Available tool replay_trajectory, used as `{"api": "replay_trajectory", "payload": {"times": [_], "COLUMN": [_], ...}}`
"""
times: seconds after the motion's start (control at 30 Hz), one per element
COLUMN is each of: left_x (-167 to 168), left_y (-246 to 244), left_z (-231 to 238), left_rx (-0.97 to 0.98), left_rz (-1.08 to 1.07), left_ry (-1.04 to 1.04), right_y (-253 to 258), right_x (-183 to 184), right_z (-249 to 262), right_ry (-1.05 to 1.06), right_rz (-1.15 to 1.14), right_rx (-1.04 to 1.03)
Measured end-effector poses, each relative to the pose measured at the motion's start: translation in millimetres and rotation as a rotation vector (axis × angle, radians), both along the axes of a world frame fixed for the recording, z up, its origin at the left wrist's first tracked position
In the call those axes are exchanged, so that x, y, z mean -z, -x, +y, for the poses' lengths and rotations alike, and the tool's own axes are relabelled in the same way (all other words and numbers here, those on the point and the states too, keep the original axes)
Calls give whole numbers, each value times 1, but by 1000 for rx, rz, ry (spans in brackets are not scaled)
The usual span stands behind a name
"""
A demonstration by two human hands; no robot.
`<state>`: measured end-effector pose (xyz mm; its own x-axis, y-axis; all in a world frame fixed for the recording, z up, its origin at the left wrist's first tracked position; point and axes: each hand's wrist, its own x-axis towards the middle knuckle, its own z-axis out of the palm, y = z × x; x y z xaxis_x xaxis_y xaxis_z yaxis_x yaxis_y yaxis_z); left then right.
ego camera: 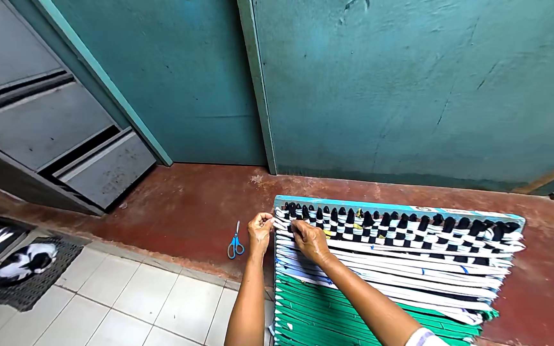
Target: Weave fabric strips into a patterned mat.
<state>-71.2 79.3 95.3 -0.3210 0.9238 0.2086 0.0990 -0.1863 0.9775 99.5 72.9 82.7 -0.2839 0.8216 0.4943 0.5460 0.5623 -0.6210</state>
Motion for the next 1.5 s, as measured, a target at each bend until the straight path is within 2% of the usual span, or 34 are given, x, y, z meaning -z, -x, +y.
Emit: {"api": "replay_trajectory", "payload": {"times": [0.07,0.2,0.3,0.43,0.53,0.73,1.0,1.17,1.27,1.5], "left_x": [-1,-4,-2,8,18,46,42,43,48,48], "left_y": [-1,-7,-8,-12,-24,-47,-62,-60,-64,-74], "left_z": [1,-3,-8,-20,-34,-44,-37,-47,-49,-43], "left_rx": [-15,-97,-134,-255,-338,-298,-195,-284,-269,-191], "left_rz": [20,413,552,514,548,716,865,917,912,965], "left_ry": [19,-21,-39,-120,-188,-363,-208,-283,-287,-109], "right_y": [-1,-1,-6,-23,-39,-77,-116,-124,-126,-127], "right_x": [0,-2,-1,9,20,29,44,55,69,85], "right_z": [0,-1,-2,-9,-12,-24,-35,-31,-26,-14], "right_ry": [7,27,23,18,-141,-298,-510,-534,-544,-584], "right_rz": [-1,-11,-2,82,151,133,-144,-273,-314,-343], "right_rx": [-2,-19,-74,-141,-99,-17,237,406,421,441]}}
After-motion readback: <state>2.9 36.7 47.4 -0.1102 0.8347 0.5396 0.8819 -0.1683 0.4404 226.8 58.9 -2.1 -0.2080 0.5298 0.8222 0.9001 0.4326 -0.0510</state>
